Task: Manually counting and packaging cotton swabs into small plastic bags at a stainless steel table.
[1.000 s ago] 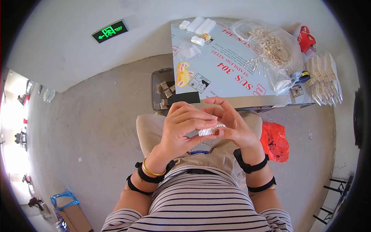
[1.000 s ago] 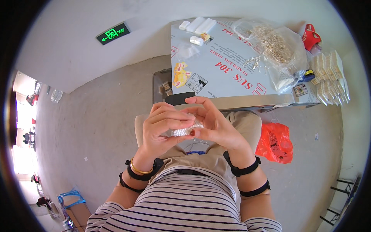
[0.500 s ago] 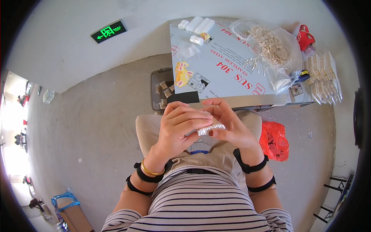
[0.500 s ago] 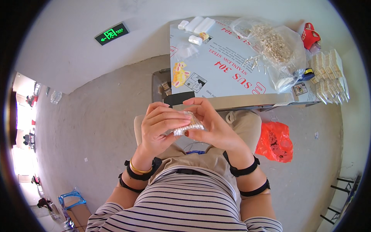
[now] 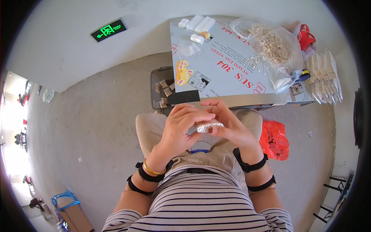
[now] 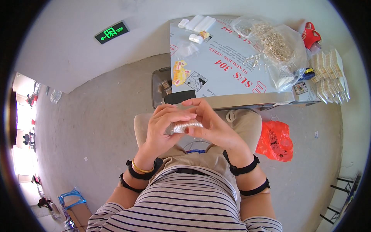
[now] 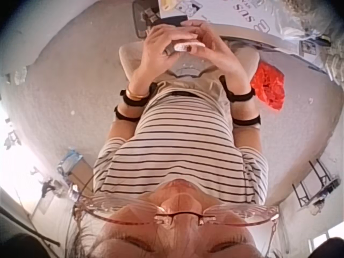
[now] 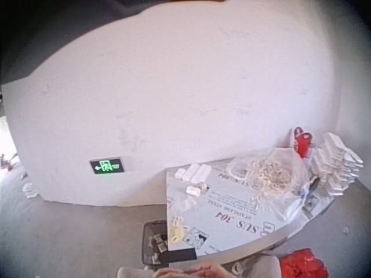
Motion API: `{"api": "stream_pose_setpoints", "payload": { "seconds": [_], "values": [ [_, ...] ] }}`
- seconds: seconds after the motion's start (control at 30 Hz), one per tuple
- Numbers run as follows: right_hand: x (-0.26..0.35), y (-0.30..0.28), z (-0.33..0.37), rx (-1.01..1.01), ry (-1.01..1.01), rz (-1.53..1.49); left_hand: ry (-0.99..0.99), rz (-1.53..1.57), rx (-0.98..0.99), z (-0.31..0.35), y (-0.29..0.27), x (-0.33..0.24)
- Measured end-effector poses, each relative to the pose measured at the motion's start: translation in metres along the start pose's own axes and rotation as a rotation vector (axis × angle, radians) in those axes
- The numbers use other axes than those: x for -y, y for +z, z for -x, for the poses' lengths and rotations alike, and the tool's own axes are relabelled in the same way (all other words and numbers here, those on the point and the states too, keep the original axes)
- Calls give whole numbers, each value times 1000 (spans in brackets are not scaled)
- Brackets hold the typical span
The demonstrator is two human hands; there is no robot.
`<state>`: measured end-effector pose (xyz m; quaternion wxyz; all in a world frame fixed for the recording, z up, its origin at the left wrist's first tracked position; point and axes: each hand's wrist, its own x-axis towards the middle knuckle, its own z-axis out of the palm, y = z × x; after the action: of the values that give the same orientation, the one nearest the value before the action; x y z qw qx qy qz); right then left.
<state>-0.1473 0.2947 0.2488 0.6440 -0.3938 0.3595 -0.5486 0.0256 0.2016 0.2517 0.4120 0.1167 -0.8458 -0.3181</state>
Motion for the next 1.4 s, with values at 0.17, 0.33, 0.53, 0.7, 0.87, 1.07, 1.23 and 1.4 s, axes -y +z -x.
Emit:
{"api": "stream_pose_setpoints", "payload": {
  "seconds": [0.17, 0.33, 0.53, 0.7, 0.87, 1.07, 1.23, 1.4],
  "values": [
    [3, -2, 2, 67, 54, 10, -121, 5, -21, 6, -5, 6],
    [2, -13, 3, 101, 10, -15, -130, 89, -42, 8, -11, 9],
    [1, -18, 3, -12, -8, 80, -504, 687, -391, 16, -2, 11],
    [-2, -26, 7, -75, 25, 119, -872, 791, -441, 39, -34, 67],
    [-8, -29, 6, -67, 30, 133, -900, 930, -605, 27, -64, 91],
    [-15, -28, 4, -76, 43, 155, -937, 953, -581, 16, -90, 146],
    [-18, -36, 8, -141, 47, 122, -885, 807, -718, 25, -73, 146],
    [-20, -45, 7, -154, 70, 134, -873, 867, -605, 44, -63, 148]
  ]
}}
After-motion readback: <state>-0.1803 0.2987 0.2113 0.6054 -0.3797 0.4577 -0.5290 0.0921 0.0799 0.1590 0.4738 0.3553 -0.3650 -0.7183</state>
